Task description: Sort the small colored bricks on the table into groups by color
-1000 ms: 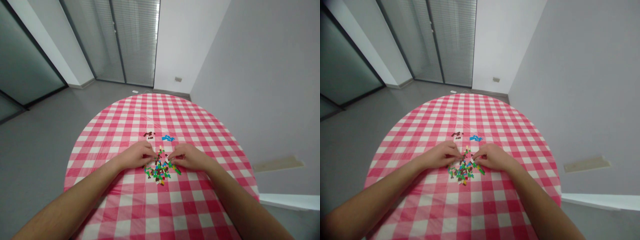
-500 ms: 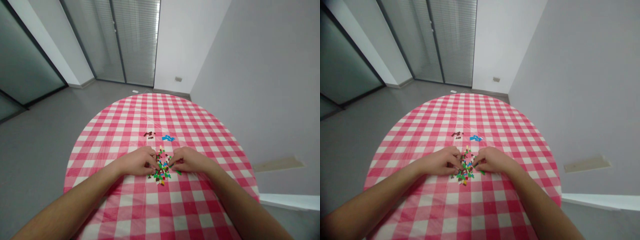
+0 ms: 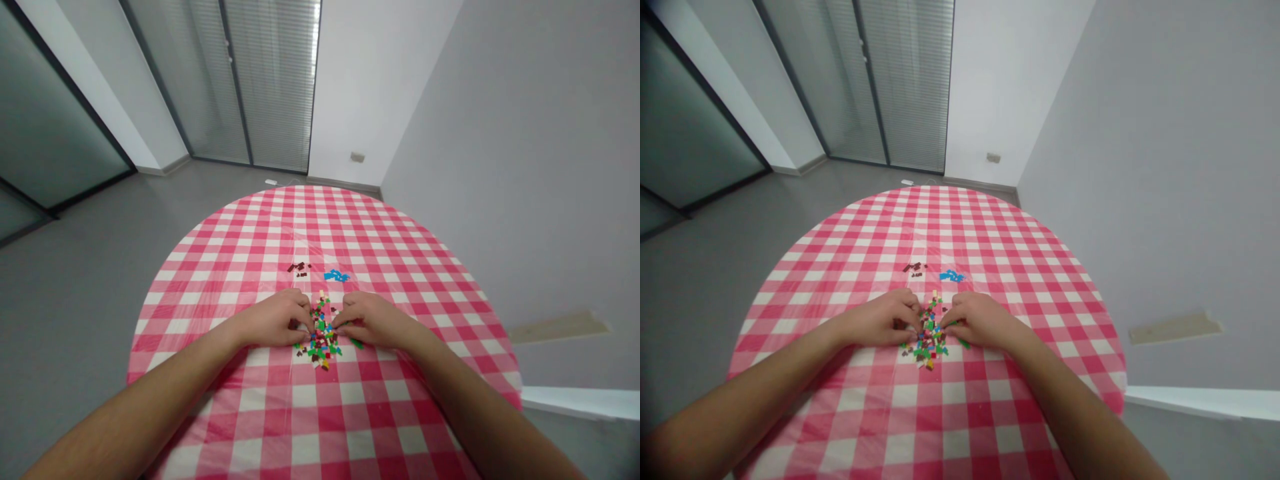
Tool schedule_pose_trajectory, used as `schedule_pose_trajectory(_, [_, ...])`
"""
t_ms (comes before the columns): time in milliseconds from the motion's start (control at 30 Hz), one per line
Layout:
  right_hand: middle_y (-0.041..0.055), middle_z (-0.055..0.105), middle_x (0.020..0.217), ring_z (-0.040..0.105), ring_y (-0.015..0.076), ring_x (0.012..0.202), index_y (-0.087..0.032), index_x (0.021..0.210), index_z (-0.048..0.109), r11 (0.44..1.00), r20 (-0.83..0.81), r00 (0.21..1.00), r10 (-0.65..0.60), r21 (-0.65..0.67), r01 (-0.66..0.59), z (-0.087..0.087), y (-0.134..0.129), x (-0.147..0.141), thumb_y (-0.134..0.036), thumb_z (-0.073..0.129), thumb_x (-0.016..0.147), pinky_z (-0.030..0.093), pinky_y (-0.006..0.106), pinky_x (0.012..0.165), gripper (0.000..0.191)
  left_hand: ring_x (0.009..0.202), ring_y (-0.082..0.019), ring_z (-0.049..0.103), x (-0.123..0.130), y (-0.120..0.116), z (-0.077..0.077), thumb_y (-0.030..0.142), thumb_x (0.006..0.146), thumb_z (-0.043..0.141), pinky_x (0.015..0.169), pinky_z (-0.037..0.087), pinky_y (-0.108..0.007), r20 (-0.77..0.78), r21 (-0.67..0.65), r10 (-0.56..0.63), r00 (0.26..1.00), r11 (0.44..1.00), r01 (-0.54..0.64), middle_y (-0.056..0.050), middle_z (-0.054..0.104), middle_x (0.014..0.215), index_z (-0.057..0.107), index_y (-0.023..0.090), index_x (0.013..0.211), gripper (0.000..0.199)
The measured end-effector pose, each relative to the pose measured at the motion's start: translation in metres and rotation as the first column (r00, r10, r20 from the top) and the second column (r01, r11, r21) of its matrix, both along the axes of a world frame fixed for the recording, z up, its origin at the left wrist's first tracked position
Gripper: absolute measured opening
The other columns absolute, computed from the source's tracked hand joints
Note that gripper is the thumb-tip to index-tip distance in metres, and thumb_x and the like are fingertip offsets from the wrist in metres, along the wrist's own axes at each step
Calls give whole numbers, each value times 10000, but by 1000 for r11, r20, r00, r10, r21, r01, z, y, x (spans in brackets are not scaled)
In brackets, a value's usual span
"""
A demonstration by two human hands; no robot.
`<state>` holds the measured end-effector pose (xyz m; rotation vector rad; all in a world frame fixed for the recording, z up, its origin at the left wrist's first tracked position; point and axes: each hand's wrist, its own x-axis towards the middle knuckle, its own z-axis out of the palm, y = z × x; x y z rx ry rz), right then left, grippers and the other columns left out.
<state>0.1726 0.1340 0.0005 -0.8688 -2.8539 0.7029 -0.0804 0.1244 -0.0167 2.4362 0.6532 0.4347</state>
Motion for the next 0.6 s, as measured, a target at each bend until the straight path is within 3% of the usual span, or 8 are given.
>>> schedule_pose_trajectory(233, [50, 654, 850, 561, 167, 778, -229, 1013, 732, 999, 35, 999, -6, 39, 5, -3, -1, -4, -288, 630, 874, 373, 265, 653, 182, 772, -160, 585, 2, -1, 2, 191, 826, 636, 754, 435, -289, 24, -18, 22, 999, 1000, -22, -26, 655, 789, 725, 213, 880, 106])
schedule_pose_trajectory(433, [41, 663, 848, 577, 166, 785, -222, 1000, 727, 998, 23, 999, -49, 30, 49, -6, -4, -7, -202, 624, 837, 390, 268, 674, 194, 799, -165, 595, 3, -1, 2, 175, 825, 619, 776, 441, -291, 20, -13, 39, 999, 999, -39, -32, 682, 836, 715, 204, 901, 126])
schedule_pose_trajectory(600, [45, 663, 841, 579, 172, 783, -212, 958, 728, 997, 29, 998, -63, 47, 61, -9, -3, -8, -278, 655, 843, 388, 265, 661, 151, 783, -163, 596, 3, -1, 2, 174, 822, 613, 763, 445, -287, 18, -8, 39, 999, 999, -39, -30, 681, 821, 712, 202, 881, 119])
